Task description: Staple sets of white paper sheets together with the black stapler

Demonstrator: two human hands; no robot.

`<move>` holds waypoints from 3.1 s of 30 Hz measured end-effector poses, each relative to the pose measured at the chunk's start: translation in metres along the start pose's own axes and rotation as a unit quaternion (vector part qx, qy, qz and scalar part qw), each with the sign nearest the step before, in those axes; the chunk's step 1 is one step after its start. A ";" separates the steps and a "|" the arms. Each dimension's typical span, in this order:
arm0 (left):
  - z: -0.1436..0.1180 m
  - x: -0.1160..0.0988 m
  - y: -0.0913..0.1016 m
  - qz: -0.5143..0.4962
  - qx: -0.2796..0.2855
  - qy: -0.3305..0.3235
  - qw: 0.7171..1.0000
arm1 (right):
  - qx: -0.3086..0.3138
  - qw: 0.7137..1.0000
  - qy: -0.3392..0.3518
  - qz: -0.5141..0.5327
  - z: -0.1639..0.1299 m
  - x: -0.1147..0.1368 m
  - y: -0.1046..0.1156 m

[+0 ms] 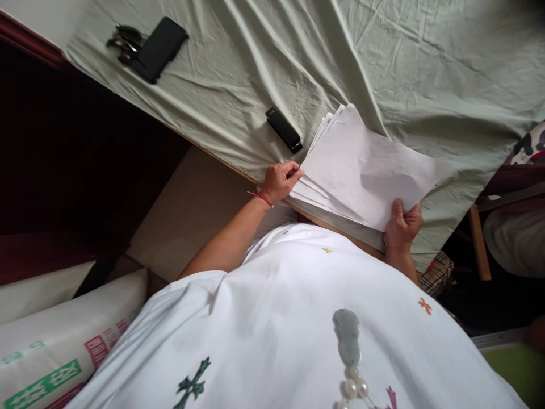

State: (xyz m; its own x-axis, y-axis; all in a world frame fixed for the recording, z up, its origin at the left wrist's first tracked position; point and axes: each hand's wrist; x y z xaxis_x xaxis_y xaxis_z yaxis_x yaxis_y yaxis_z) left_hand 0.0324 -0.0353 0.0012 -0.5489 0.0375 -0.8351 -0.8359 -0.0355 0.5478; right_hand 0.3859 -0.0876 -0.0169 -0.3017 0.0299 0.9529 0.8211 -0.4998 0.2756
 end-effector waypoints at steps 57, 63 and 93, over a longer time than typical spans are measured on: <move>0.006 0.001 0.001 -0.021 -0.001 0.004 1.000 | 0.023 0.999 -0.023 0.030 -0.002 0.007 0.002; 0.007 0.000 0.000 -0.014 -0.027 0.002 1.000 | 0.024 0.999 -0.025 0.033 -0.002 0.005 0.002; 0.009 -0.032 0.023 -0.148 0.010 0.013 0.989 | 0.038 0.985 -0.052 0.160 0.013 0.062 0.028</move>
State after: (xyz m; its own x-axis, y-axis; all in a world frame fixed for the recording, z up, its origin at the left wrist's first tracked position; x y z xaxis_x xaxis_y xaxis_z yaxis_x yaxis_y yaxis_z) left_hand 0.0310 -0.0282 0.0406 -0.2807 0.0181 -0.9596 -0.9598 -0.0071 0.2806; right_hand 0.3967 -0.0883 0.0513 0.0267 -0.0282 0.9992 0.9008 -0.4327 -0.0363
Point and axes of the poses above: each hand's wrist, its own z-axis towards the middle knuckle, its own y-axis out of the back of the hand, x = y × z, and after that the axes turned 3 degrees about -x, right-handed
